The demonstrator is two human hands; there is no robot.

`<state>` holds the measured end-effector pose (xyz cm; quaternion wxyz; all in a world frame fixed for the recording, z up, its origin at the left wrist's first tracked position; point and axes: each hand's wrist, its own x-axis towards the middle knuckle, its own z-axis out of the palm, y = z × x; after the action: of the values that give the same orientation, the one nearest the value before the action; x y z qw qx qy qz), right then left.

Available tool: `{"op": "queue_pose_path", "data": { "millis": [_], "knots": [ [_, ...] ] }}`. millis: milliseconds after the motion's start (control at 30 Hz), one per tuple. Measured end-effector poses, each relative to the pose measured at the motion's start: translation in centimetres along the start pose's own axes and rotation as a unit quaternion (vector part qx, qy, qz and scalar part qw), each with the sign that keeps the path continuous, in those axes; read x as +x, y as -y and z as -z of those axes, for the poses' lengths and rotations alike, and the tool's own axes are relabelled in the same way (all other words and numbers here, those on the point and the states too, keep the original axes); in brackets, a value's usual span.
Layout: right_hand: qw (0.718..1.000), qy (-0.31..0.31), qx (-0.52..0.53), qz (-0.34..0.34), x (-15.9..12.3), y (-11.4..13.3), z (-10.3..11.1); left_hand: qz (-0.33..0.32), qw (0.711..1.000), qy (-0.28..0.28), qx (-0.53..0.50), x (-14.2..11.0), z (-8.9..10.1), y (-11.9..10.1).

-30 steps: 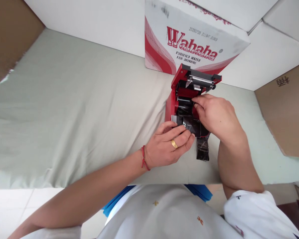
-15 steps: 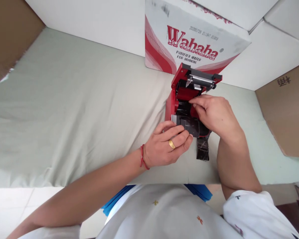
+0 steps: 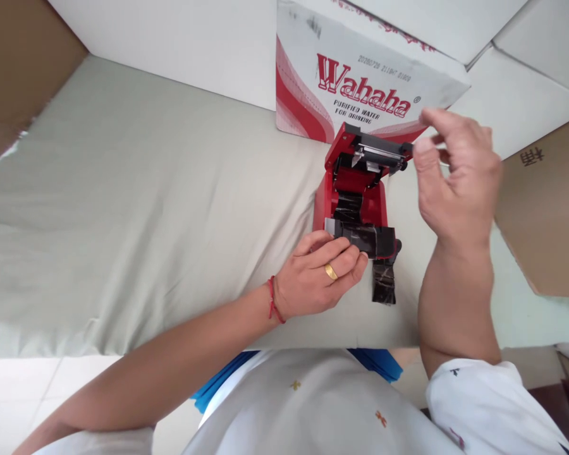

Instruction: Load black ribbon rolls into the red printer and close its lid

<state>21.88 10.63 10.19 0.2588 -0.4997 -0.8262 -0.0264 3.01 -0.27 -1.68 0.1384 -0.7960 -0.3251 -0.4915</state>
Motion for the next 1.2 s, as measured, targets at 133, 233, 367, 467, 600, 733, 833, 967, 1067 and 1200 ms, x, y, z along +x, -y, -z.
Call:
{"op": "queue_pose_path", "data": {
  "millis": [133, 233, 367, 467, 600, 733, 833, 967, 1067, 1200],
  "knots": [
    [1.000, 0.026, 0.012, 0.008, 0.4, -0.7, -1.6, -0.003, 1.000, 0.002, -0.007, 0.1, 0.1, 0.1],
    [0.998, 0.014, 0.065, 0.000, -1.3, 0.2, -1.7, -0.011, 1.000, -0.006, -0.008, 0.1, 0.1, 0.2],
    [0.995, 0.032, 0.076, 0.056, -4.9, 1.1, -1.4, -0.002, 1.000, -0.001, -0.003, 0.1, 0.1, 0.1],
    [0.994, 0.048, 0.070, 0.073, -6.7, 1.1, -1.4, -0.002, 1.000, -0.002, -0.008, 0.1, 0.1, 0.0],
    [0.994, 0.069, 0.071, 0.057, -7.2, 1.1, -1.3, -0.007, 1.000, -0.001, -0.012, 0.1, 0.1, -0.1],
    [0.994, 0.089, 0.038, 0.054, -7.2, 1.4, -1.4, -0.006, 1.000, 0.002, -0.015, -0.1, -0.1, 0.0],
    [0.997, 0.058, 0.039, 0.040, -7.7, 1.3, -2.0, 0.003, 1.000, -0.008, -0.023, -0.5, -0.4, 0.2],
    [0.994, 0.005, 0.096, 0.054, -9.2, 1.6, -3.0, 0.052, 0.997, -0.030, -0.039, -1.1, -0.5, 1.3],
    [0.988, -0.015, 0.132, 0.074, -10.7, 2.8, -3.3, 0.099, 0.993, -0.048, -0.043, -1.2, -0.3, 2.5],
    [0.986, -0.054, 0.119, 0.101, -12.5, 4.2, -3.9, 0.108, 0.992, -0.058, -0.040, -1.0, -0.1, 3.6]
  ]
}}
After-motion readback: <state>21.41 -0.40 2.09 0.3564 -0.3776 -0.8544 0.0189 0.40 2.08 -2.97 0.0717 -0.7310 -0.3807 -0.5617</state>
